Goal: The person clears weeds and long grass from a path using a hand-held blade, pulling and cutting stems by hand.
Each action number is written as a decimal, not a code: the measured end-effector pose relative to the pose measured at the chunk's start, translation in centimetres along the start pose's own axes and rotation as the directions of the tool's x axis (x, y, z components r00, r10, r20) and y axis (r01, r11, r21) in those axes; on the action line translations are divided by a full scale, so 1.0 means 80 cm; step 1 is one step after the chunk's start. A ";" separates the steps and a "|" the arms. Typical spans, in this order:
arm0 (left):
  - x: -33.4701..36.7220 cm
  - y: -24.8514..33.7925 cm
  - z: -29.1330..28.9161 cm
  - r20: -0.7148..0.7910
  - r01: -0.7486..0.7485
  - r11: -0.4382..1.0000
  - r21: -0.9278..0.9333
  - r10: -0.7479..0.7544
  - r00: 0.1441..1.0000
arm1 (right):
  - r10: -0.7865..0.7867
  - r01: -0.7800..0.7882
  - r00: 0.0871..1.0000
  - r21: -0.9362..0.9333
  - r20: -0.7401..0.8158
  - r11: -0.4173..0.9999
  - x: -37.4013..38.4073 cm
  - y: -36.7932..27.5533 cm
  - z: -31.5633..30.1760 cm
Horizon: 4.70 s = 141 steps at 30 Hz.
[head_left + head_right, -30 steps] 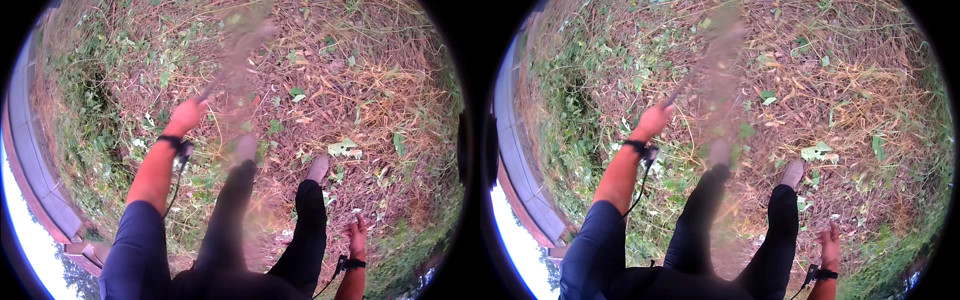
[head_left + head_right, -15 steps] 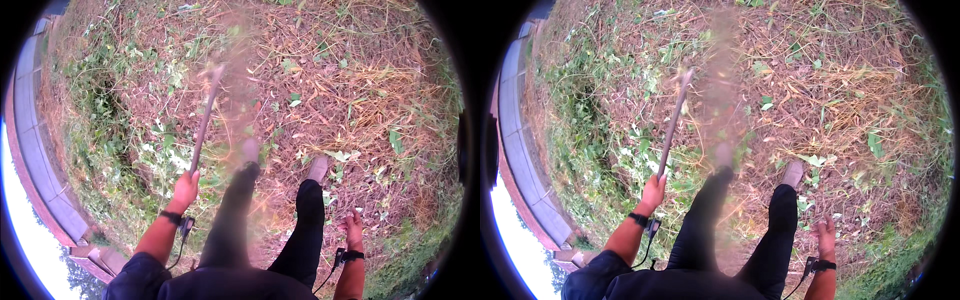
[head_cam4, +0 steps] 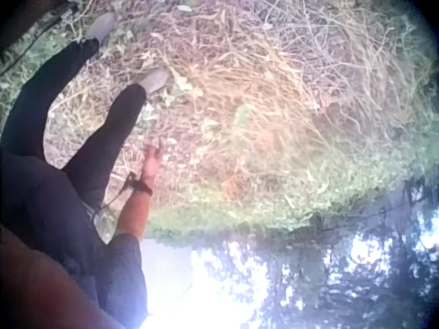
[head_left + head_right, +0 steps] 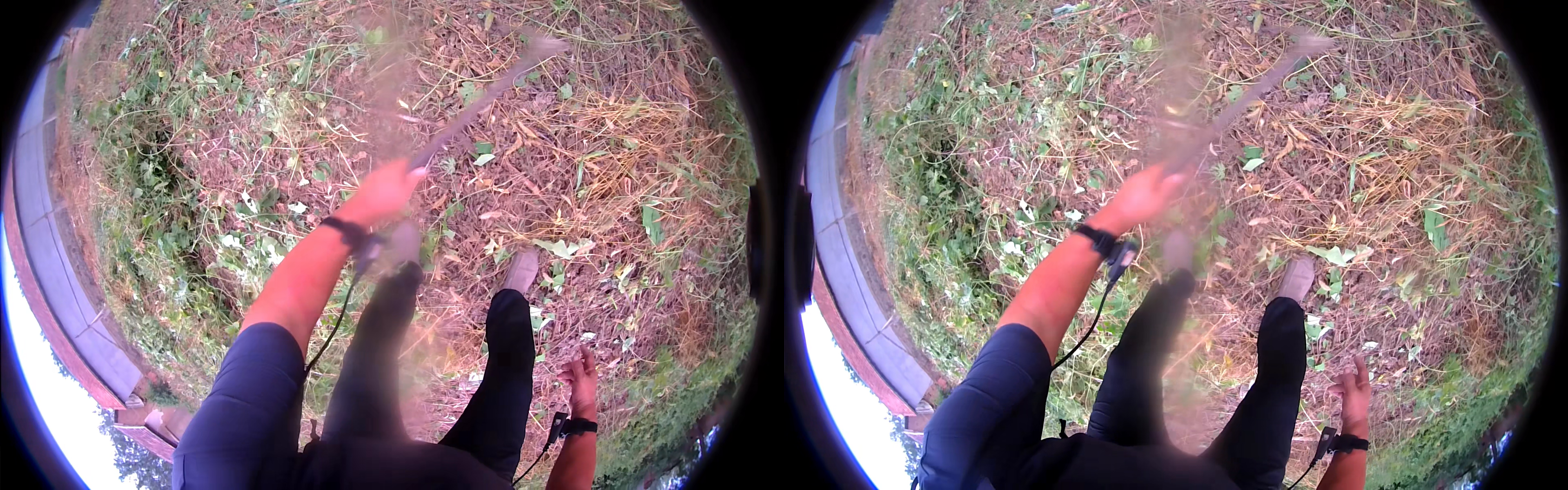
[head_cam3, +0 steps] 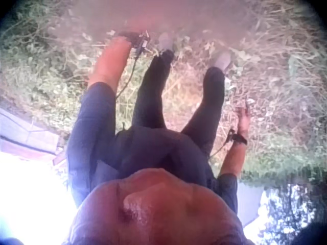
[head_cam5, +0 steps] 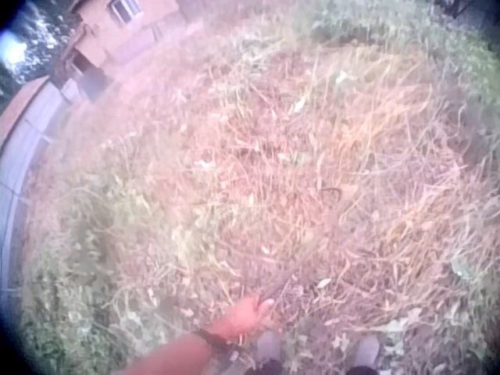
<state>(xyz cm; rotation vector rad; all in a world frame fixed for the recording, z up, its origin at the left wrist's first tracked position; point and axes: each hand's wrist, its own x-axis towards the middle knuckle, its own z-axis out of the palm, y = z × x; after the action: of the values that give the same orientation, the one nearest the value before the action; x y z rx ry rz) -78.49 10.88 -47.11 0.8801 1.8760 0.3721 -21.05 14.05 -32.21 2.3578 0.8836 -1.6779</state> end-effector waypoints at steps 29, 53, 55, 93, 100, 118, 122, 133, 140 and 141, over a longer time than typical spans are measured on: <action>0.072 0.054 -0.083 -0.030 0.085 0.982 0.170 -0.080 0.996 | 0.010 -0.010 1.000 0.043 0.007 0.999 -0.015 -0.034 0.014; -0.333 -0.001 -0.062 -0.034 0.504 0.835 0.219 -0.510 0.860 | -0.024 0.004 0.994 0.182 0.107 0.983 -0.039 -0.032 0.022; -0.298 0.063 -0.058 0.068 0.372 0.876 0.307 -0.410 0.909 | -0.056 0.036 0.996 0.264 0.070 0.964 -0.042 -0.013 0.018; -0.214 0.500 0.194 0.372 -0.296 0.778 0.555 0.086 0.924 | 0.297 -0.045 0.953 0.935 -0.067 0.353 -0.003 0.053 -0.257; -0.232 0.534 0.106 0.194 -0.135 0.822 0.553 0.031 0.981 | 0.388 -0.133 0.921 0.903 -0.040 0.409 -0.045 0.107 -0.290; -0.123 0.687 0.056 0.237 -0.120 0.892 0.435 0.015 0.971 | 0.371 -0.122 0.923 0.840 -0.099 0.528 -0.135 0.005 -0.409; -0.101 0.766 0.038 0.247 -0.025 0.937 0.349 -0.066 0.967 | 0.379 -0.124 0.918 0.826 -0.115 0.551 -0.125 -0.058 -0.455; -0.078 0.859 -0.037 0.156 0.100 0.944 0.315 -0.156 0.975 | 0.197 0.083 0.954 0.830 -0.226 0.551 -0.101 -0.234 -0.551; -0.069 0.893 -0.024 0.173 0.145 0.946 0.291 -0.201 0.964 | 0.087 0.241 0.925 0.748 -0.370 0.618 -0.098 -0.298 -0.611; -0.068 0.898 -0.022 0.173 0.156 0.942 0.297 -0.214 0.961 | 0.059 0.265 0.919 0.723 -0.389 0.638 -0.092 -0.311 -0.621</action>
<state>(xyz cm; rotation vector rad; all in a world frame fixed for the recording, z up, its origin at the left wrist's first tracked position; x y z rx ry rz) -49.23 56.72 0.21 0.8811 1.8266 -0.1033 5.60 52.15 -0.97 3.3489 0.3380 -1.9476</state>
